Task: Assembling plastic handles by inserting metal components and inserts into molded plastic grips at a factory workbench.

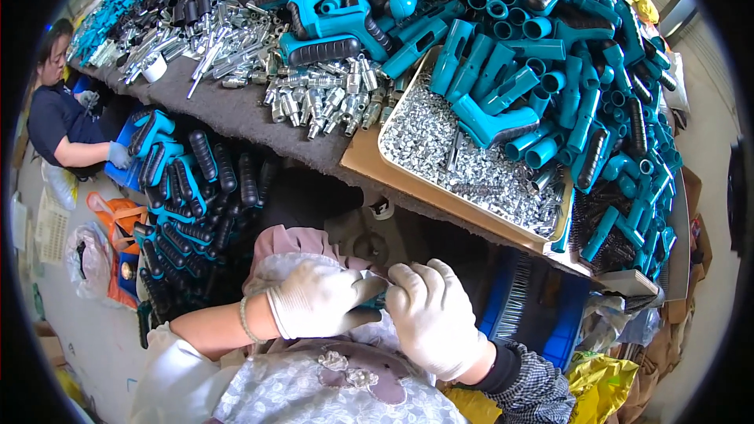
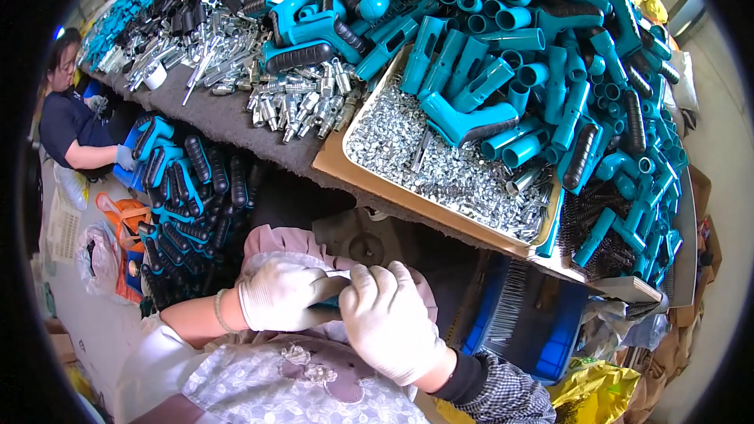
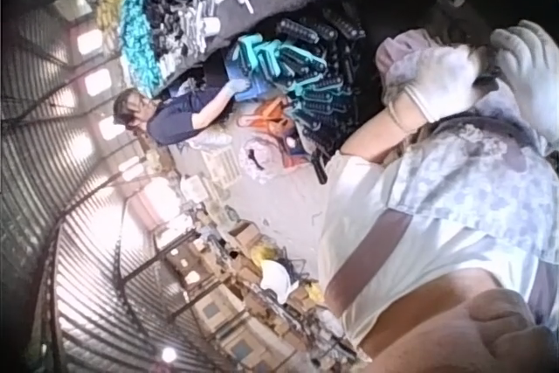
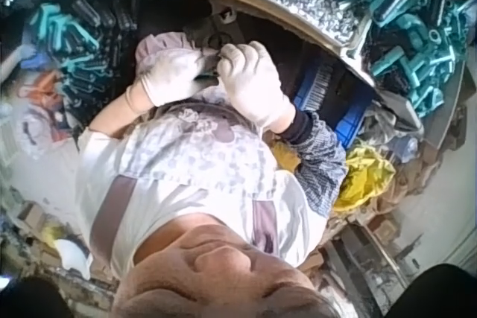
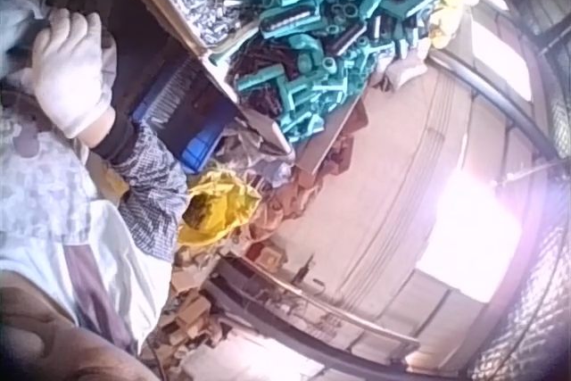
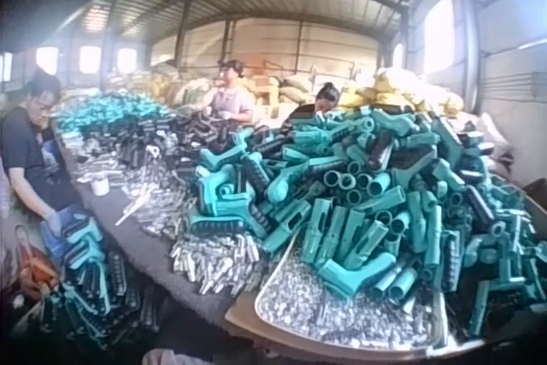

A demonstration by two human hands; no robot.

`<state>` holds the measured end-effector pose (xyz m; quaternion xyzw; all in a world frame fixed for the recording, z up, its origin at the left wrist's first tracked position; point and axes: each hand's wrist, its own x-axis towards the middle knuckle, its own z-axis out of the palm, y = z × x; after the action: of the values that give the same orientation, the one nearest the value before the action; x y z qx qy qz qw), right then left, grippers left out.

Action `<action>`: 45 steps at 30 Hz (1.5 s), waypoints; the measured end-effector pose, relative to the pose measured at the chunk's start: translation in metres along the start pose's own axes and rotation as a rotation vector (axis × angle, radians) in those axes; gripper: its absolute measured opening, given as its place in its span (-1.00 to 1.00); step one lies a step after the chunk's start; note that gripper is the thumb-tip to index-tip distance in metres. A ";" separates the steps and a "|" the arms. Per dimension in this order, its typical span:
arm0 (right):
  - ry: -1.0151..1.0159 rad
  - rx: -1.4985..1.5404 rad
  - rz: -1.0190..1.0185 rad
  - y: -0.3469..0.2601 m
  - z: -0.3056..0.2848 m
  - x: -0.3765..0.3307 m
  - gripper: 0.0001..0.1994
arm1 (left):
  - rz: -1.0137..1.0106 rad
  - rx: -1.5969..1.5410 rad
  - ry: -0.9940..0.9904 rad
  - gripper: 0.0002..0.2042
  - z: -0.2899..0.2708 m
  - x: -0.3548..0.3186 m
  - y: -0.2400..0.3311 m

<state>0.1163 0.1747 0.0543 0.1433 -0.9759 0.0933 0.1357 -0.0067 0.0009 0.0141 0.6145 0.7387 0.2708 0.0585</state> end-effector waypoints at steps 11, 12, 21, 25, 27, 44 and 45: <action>0.038 -0.186 -0.054 -0.011 0.004 0.000 -0.80 | 0.002 0.105 -0.050 -0.60 0.005 -0.004 -0.009; 0.042 -0.178 -0.032 -0.008 0.006 -0.003 -0.78 | -0.058 0.058 -0.035 -0.62 -0.004 0.001 -0.003; 0.354 1.005 0.669 0.028 -0.004 -0.034 -0.95 | -0.032 -0.092 0.185 -0.60 -0.013 -0.005 0.002; 0.234 1.441 0.808 0.021 0.068 -0.068 -0.85 | 0.001 -0.141 0.194 -0.64 -0.019 0.003 0.014; 0.260 1.556 0.692 0.008 0.085 -0.063 -0.75 | 0.007 -0.144 0.213 -0.62 -0.015 0.001 0.015; 0.278 2.087 0.651 -0.009 0.099 -0.038 -0.93 | -0.015 -0.204 0.158 -0.57 -0.009 -0.003 0.016; 0.244 1.980 0.627 -0.009 0.100 -0.040 -0.94 | -0.014 -0.206 0.157 -0.57 -0.009 -0.002 0.016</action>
<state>0.1318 0.1545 -0.0510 -0.0796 -0.4364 0.8959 0.0251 0.0045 -0.0024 0.0286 0.5770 0.7136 0.3919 0.0652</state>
